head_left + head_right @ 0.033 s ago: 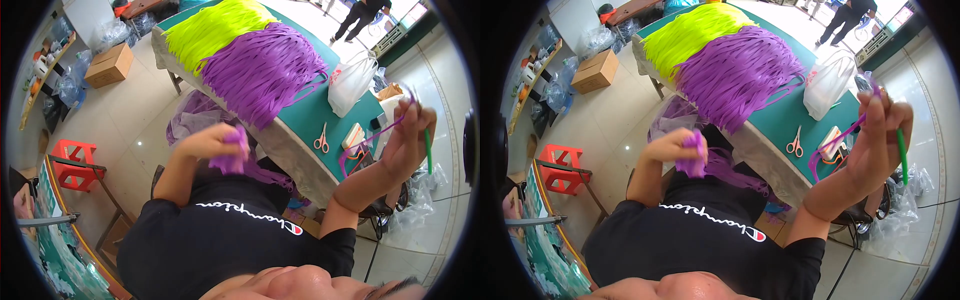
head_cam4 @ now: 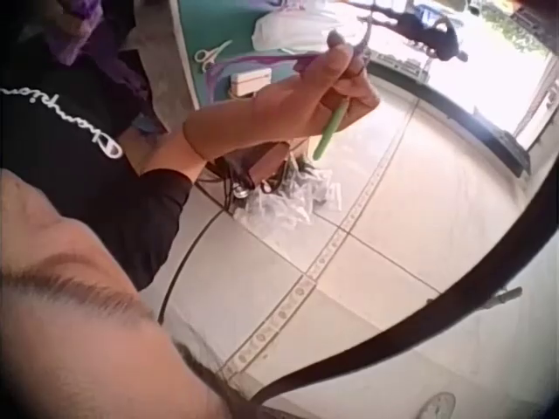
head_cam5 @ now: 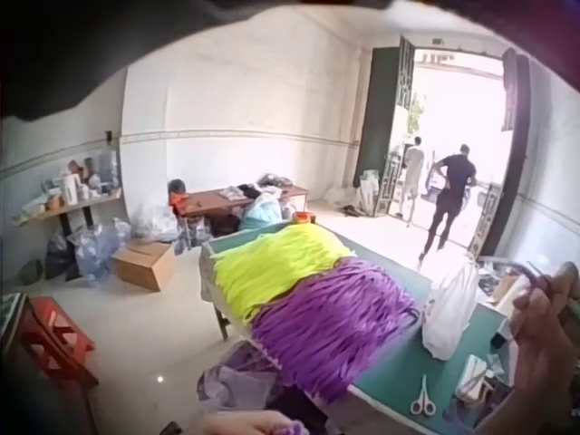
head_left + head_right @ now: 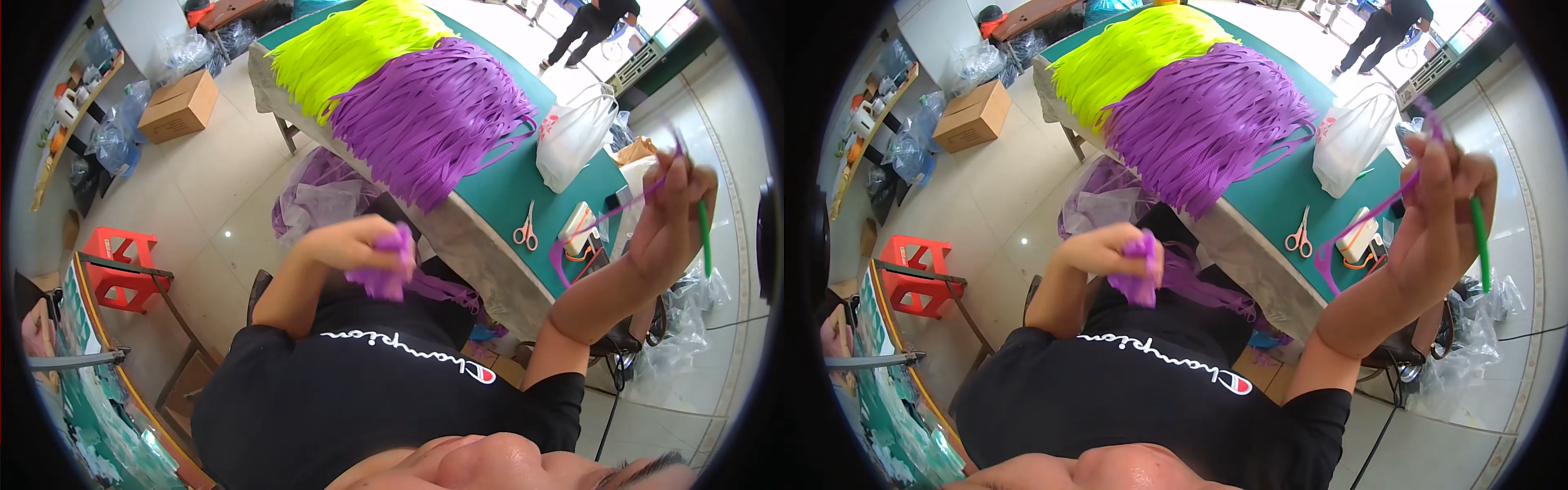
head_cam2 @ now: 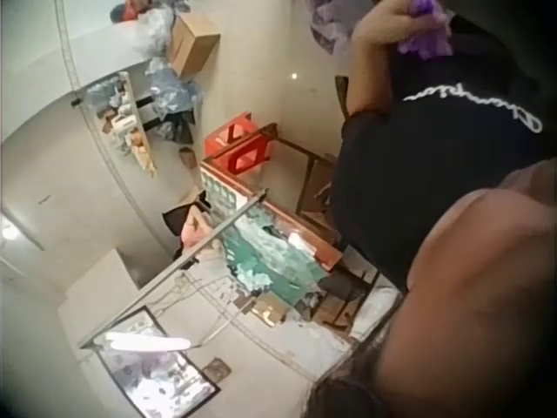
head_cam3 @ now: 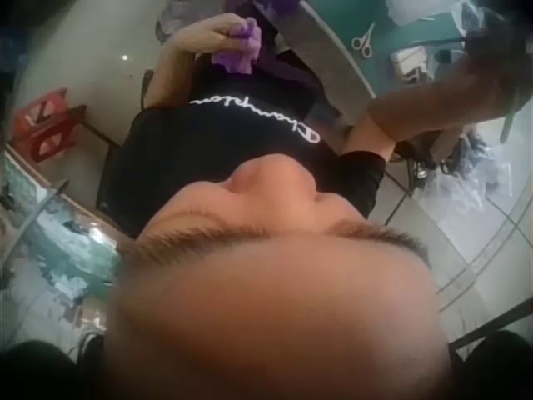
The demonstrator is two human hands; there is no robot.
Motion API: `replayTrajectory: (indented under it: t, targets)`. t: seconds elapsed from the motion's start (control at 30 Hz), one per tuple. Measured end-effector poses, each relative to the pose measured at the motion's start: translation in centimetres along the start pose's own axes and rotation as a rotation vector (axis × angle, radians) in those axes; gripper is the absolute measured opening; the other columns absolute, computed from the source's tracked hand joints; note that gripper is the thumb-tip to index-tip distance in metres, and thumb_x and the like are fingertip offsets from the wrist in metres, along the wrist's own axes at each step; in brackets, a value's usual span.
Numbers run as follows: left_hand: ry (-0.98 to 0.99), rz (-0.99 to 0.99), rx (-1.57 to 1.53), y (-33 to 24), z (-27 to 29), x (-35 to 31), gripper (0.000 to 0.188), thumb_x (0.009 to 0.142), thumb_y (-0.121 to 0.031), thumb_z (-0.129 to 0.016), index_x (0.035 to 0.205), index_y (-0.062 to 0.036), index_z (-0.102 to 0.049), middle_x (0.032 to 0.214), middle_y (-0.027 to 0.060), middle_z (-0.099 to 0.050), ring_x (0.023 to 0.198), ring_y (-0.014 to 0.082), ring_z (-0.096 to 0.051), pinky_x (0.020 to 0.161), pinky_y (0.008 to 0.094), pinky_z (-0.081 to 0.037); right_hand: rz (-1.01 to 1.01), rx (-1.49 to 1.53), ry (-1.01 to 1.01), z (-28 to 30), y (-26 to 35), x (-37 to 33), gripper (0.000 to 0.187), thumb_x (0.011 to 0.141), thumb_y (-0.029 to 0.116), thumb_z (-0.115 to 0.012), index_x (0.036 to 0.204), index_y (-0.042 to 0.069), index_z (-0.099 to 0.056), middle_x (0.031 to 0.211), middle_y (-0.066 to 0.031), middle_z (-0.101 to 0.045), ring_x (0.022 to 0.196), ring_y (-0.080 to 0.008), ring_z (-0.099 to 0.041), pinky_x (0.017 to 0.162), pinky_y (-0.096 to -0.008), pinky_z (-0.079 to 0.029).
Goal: Using a crochet hook and scissors to process and trim purple fabric strips at a workbench.
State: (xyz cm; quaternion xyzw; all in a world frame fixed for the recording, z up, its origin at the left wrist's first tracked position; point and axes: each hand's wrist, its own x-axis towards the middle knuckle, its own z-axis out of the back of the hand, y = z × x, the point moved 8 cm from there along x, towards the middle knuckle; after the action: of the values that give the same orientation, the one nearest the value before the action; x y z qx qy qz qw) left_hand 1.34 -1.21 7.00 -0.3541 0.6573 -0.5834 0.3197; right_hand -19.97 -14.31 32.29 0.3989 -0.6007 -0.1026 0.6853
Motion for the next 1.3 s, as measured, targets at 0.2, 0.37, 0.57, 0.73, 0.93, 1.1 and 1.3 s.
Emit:
replayTrajectory:
  t: [0.2, 0.37, 0.57, 0.73, 0.93, 1.1, 1.3]
  targets:
    - [0.185, 0.017, 0.062, 1.1, -5.3, 2.6, 0.025, 0.095, -0.023, -0.055, 0.089, 0.0001, -0.061, 0.081, 0.0073, -0.067, 0.072, 0.0148, -0.064, 0.063, 0.0281, -0.049, -0.013, 0.152, 0.045, -3.4, -1.0, 7.1, 0.009, 0.087, -0.002, -0.060, 0.081, 0.002, -0.056, 0.093, -0.0177, -0.067, 0.061, -0.0069, -0.044, 0.058, -0.0216, -0.036]
    - [0.200, -0.016, 0.086, 0.7, -5.8, 2.6, 0.028, 0.095, -0.026, -0.054, 0.091, 0.0002, -0.061, 0.085, 0.0109, -0.067, 0.079, 0.0196, -0.063, 0.072, 0.0345, -0.047, -0.051, 0.126, 0.082, -5.7, -6.9, 11.1, 0.013, 0.087, -0.001, -0.060, 0.099, -0.005, -0.063, 0.077, -0.0025, -0.053, 0.066, -0.0059, -0.044, 0.059, -0.0207, -0.035]
    - [0.096, -0.017, 0.143, 2.5, -4.0, 3.3, 0.029, 0.095, -0.028, -0.053, 0.093, 0.0006, -0.059, 0.084, 0.0129, -0.066, 0.077, 0.0239, -0.062, 0.071, 0.0362, -0.047, -0.247, -0.055, -0.091, -5.5, -21.3, 14.6, 0.023, 0.077, 0.004, -0.075, 0.080, 0.006, -0.052, 0.077, -0.0078, -0.063, 0.065, -0.0130, -0.060, 0.062, -0.0212, -0.053]
    - [-0.002, -0.015, 0.229, 3.1, -1.8, 3.1, 0.027, 0.095, -0.026, -0.053, 0.097, -0.0001, -0.060, 0.086, 0.0120, -0.067, 0.077, 0.0190, -0.063, 0.068, 0.0327, -0.048, -0.281, 0.084, -0.189, -5.6, -34.0, 17.6, 0.026, 0.077, -0.005, -0.070, 0.082, 0.003, -0.046, 0.077, -0.0158, -0.064, 0.067, -0.0238, -0.067, 0.065, -0.0310, -0.058]
    - [-0.057, -0.023, 0.069, 3.9, -0.2, 3.7, 0.028, 0.095, -0.027, -0.053, 0.097, -0.0003, -0.061, 0.088, 0.0116, -0.066, 0.080, 0.0202, -0.062, 0.072, 0.0338, -0.047, -0.507, -0.179, -0.082, -1.9, -45.2, 16.8, 0.017, 0.083, 0.009, -0.067, 0.089, 0.000, -0.054, 0.080, -0.0133, -0.063, 0.067, -0.0218, -0.065, 0.065, -0.0315, -0.056]
    - [-0.252, 0.049, -0.229, 7.2, 1.9, 3.4, 0.024, 0.094, -0.024, -0.055, 0.099, -0.0013, -0.060, 0.093, 0.0121, -0.068, 0.089, 0.0211, -0.064, 0.078, 0.0320, -0.049, -0.861, -0.414, 0.193, -3.7, -49.8, 12.1, 0.037, 0.089, 0.027, -0.064, 0.109, -0.003, -0.053, 0.086, -0.0137, -0.063, 0.072, -0.0198, -0.066, 0.060, -0.0283, -0.056]
    - [-0.430, 0.085, -0.917, 8.5, 2.3, 4.4, 0.034, 0.089, -0.022, -0.062, 0.116, -0.0033, -0.053, 0.111, 0.0253, -0.061, 0.108, 0.0335, -0.060, 0.092, 0.0431, -0.048, -0.365, -0.942, -0.080, 3.7, -44.4, 11.8, 0.040, 0.089, 0.039, -0.057, 0.097, 0.001, -0.064, 0.088, -0.0227, -0.066, 0.086, -0.0414, -0.063, 0.077, -0.0422, -0.048]
